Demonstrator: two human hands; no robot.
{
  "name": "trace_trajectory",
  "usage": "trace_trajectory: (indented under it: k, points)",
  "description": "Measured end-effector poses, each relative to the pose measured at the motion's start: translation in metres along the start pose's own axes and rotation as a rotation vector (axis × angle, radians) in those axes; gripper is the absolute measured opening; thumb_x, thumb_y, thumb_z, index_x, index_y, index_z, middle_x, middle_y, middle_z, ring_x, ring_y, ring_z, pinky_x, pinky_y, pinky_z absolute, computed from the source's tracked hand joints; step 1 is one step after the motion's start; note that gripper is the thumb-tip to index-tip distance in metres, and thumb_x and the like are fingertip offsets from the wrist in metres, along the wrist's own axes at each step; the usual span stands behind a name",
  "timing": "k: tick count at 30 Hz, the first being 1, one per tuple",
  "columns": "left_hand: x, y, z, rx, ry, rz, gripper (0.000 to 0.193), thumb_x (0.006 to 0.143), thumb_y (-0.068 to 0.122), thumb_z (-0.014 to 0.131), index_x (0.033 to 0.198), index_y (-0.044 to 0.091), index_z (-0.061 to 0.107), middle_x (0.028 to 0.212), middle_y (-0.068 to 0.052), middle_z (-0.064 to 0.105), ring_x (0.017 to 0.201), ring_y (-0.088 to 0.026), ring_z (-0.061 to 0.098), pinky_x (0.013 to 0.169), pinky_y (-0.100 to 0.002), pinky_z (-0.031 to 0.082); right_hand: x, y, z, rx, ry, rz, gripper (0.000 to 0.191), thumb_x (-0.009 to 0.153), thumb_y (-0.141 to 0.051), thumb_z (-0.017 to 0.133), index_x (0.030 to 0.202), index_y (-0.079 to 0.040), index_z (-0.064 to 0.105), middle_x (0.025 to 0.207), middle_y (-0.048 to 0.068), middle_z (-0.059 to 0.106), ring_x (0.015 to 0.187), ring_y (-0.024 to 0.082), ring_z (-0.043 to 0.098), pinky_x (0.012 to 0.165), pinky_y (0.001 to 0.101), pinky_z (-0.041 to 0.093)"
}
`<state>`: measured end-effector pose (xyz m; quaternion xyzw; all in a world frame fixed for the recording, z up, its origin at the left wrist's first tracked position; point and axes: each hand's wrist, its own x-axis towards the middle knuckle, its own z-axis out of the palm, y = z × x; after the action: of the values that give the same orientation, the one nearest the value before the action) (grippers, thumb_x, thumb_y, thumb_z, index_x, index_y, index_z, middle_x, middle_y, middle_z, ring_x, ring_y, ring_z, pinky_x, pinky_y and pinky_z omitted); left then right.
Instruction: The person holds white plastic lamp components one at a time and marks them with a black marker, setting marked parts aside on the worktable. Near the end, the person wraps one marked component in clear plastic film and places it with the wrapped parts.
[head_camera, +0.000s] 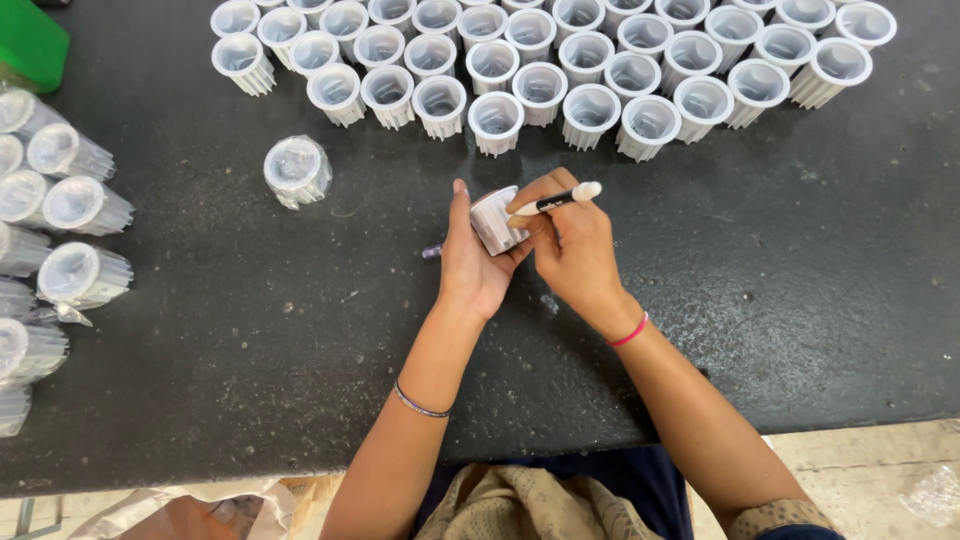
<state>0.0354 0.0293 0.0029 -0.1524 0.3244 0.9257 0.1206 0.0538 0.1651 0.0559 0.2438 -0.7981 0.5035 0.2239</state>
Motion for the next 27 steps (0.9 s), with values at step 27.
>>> trace_trajectory:
  k: [27]
  points:
    - [-0.012, 0.003, -0.013, 0.001, -0.017, 0.011, 0.065, 0.102, 0.060, 0.042, 0.125, 0.002, 0.059, 0.115, -0.011, 0.066, 0.103, -0.021, 0.064, 0.091, -0.039, 0.053, -0.009, -0.012, 0.013, -0.072, 0.007, 0.029, 0.021, 0.086, 0.014, 0.061, 0.098, -0.002, 0.068, 0.097, 0.009, 0.065, 0.084, 0.028, 0.068, 0.070, 0.0352, 0.054]
